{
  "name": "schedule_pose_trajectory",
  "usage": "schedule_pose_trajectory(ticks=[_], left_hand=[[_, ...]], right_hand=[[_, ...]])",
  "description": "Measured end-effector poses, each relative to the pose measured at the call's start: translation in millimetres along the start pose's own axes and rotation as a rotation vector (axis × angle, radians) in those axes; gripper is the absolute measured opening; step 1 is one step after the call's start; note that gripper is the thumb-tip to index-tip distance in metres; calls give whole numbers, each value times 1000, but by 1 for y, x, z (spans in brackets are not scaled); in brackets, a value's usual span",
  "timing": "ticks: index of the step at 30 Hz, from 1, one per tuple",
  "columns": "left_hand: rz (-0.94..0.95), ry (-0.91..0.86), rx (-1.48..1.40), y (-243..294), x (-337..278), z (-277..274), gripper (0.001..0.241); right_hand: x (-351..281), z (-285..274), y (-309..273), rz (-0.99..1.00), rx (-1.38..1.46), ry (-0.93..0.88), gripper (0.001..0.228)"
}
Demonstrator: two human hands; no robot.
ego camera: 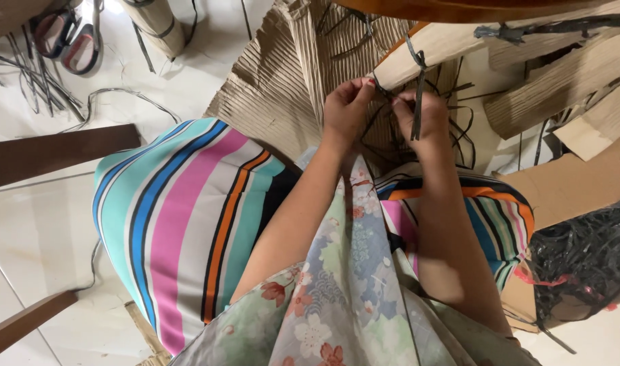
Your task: Wrapping wooden chair legs with corrugated cardboard and securing them with plastic ties
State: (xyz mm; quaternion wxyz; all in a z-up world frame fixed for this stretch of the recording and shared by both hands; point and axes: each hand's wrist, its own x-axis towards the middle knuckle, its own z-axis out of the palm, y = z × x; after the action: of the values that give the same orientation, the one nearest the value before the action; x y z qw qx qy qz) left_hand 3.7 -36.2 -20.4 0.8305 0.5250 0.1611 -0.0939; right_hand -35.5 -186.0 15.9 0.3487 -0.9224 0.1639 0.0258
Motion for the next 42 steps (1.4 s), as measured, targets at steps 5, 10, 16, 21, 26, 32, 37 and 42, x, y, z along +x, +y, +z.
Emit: schedule_pose_trajectory(ticks=[5, 10, 16, 21, 26, 32, 37, 42], left_hand=[[-7, -38, 28, -32, 14, -8, 16], [7, -87, 95, -35, 16, -10, 22], [6, -114, 184, -25, 17, -9, 25], [103, -111, 539, 2, 20, -17, 24], [86, -123, 756, 45, 4, -19, 22], [196, -228, 861, 116, -32, -23, 33], [394, -222, 772, 202, -76, -21, 47], [1006, 34, 589, 260, -105, -26, 72]], right_hand=[[-11, 3, -5, 81, 144, -24, 24], [-11, 0, -16, 456, 860, -145, 21], [-7, 5, -17, 619, 1153, -113, 23], [-14, -7, -30, 453, 903, 18, 25], [-7, -5, 7, 165, 319, 57, 32], [-8, -21, -33, -191, 322, 413, 22], [-21, -49, -84, -405, 463, 494, 32], [-13, -59, -145, -519, 695, 196, 53]])
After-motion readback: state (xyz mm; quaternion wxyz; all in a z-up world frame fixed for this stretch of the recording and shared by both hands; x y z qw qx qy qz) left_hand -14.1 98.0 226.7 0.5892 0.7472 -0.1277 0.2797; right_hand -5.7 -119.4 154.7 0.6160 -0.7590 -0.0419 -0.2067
